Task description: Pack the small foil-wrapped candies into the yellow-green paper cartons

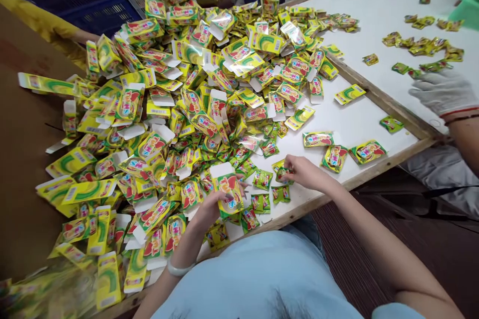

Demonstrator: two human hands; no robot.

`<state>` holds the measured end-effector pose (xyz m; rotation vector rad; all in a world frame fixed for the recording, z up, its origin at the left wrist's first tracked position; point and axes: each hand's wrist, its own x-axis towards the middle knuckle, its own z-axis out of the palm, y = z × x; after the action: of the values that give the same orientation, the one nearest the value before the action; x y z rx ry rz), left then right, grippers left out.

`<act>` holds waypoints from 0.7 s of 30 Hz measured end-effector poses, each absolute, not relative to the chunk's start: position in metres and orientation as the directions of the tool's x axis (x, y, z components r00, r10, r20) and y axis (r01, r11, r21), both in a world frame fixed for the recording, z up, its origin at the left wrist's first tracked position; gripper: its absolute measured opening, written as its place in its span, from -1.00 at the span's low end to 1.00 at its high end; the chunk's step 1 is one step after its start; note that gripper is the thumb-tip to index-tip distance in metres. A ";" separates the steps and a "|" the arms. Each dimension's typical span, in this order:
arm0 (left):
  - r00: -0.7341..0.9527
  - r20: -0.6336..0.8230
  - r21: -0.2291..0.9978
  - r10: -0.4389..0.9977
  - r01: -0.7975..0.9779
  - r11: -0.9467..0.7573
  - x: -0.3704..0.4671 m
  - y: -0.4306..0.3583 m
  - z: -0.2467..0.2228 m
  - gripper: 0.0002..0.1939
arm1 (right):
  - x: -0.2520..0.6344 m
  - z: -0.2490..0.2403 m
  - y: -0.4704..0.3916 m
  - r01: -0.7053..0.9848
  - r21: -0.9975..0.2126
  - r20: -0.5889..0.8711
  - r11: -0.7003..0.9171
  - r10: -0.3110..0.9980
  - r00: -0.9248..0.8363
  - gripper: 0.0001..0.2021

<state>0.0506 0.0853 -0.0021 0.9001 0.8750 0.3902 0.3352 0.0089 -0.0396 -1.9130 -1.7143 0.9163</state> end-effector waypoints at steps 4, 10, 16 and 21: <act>0.670 -0.495 0.794 0.553 0.091 0.601 0.053 0.077 -0.011 -0.73 | 0.326 -0.076 -0.008 0.383 -0.852 -0.175 -0.356 0.884 0.433 -0.60; 0.645 -0.511 0.823 0.569 0.174 0.542 0.064 0.069 -0.013 -0.65 | 0.296 -0.084 0.008 0.569 -0.640 -0.170 -0.516 0.817 0.551 -0.71; 0.682 -0.429 0.879 0.593 0.163 0.448 0.060 0.069 -0.020 -0.69 | 0.312 -0.060 0.014 0.379 -0.812 -0.336 -0.443 0.887 0.318 -0.51; 0.720 -0.415 0.883 0.556 0.173 0.436 0.062 0.065 -0.017 -0.66 | 0.298 -0.039 0.007 -0.192 -0.957 -0.241 -0.217 0.964 0.110 -0.63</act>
<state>0.0620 0.0655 -0.0171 1.1197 0.7656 0.2697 0.2977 0.0073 -0.0391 -1.2978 -0.8602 1.3539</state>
